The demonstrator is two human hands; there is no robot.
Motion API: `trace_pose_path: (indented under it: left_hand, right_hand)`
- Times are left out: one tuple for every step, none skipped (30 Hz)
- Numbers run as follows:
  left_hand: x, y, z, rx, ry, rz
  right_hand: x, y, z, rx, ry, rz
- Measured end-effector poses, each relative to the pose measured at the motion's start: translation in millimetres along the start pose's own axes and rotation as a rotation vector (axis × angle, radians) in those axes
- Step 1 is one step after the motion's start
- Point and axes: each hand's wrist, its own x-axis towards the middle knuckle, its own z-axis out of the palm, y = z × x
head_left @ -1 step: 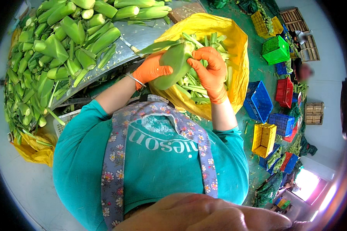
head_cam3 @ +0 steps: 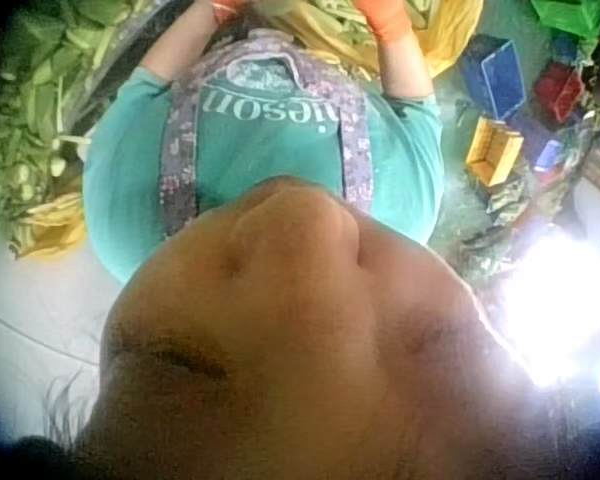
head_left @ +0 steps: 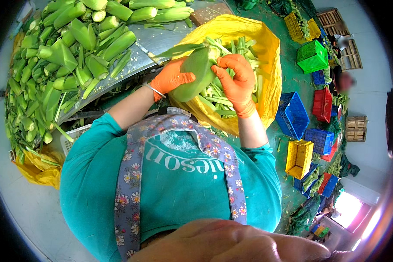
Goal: The person shucks ears of corn by hand and using a knife, removing the husks and silk before placing the cleaned ears into a white plastic basket.
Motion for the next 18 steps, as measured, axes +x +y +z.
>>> trace_pose_path:
  left_hand:
    - [1, 1, 3, 0.0, 0.003, -0.035]
    - [2, 0, 6, 0.006, 0.003, -0.033]
    - [3, -2, 9, -0.034, -0.011, -0.065]
    - [2, -5, 12, -0.075, -0.023, -0.098]
    - [2, -8, 16, -0.071, -0.023, -0.097]
    - [3, -12, 22, -0.133, 0.011, -0.082]
    - [5, -15, 27, -0.196, 0.042, -0.07]
    - [7, -15, 28, -0.194, 0.037, -0.073]
    - [9, -15, 27, -0.197, 0.019, -0.118]
    - [11, -15, 27, -0.199, 0.005, -0.164]
    - [12, -15, 31, -0.196, 0.003, -0.166]
    - [15, -15, 37, -0.381, 0.022, -0.203]
    - [18, -14, 44, -0.566, 0.043, -0.242]
    - [20, -14, 48, -0.751, 0.066, -0.28]
    - [23, -13, 49, -0.749, 0.067, -0.284]
    - [29, -9, 49, -0.722, 0.055, -0.272]
    - [34, -5, 51, -0.696, 0.043, -0.26]
    - [38, 0, 56, -0.696, 0.04, -0.264]
  right_hand:
    - [-4, 5, -1, -0.189, 0.035, -0.145]
    - [-8, 8, -1, -0.379, 0.072, -0.289]
    - [-11, 7, -3, -0.458, 0.062, -0.408]
    - [-14, 6, -4, -0.456, 0.065, -0.411]
    - [-19, 4, -6, -0.508, -0.013, -0.446]
    - [-24, 3, -8, -0.56, -0.092, -0.48]
    - [-30, 5, -9, -0.596, -0.132, -0.508]
    - [-37, 7, -8, -0.598, -0.128, -0.505]
    - [-42, 8, -5, -0.594, -0.141, -0.524]
    - [-45, 9, -3, -0.587, -0.156, -0.545]
    - [-45, 10, -4, -0.569, -0.153, -0.53]
    - [-44, 10, -6, -0.568, -0.15, -0.528]
    - [-41, 10, -9, -0.514, -0.125, -0.525]
    - [-39, 10, -11, -0.46, -0.1, -0.523]
    - [-37, 14, -8, -0.383, -0.009, -0.45]
    - [-35, 20, -4, -0.309, 0.081, -0.375]
    - [-34, 27, -2, -0.305, 0.138, -0.282]
    - [-30, 28, -1, -0.313, 0.18, -0.232]
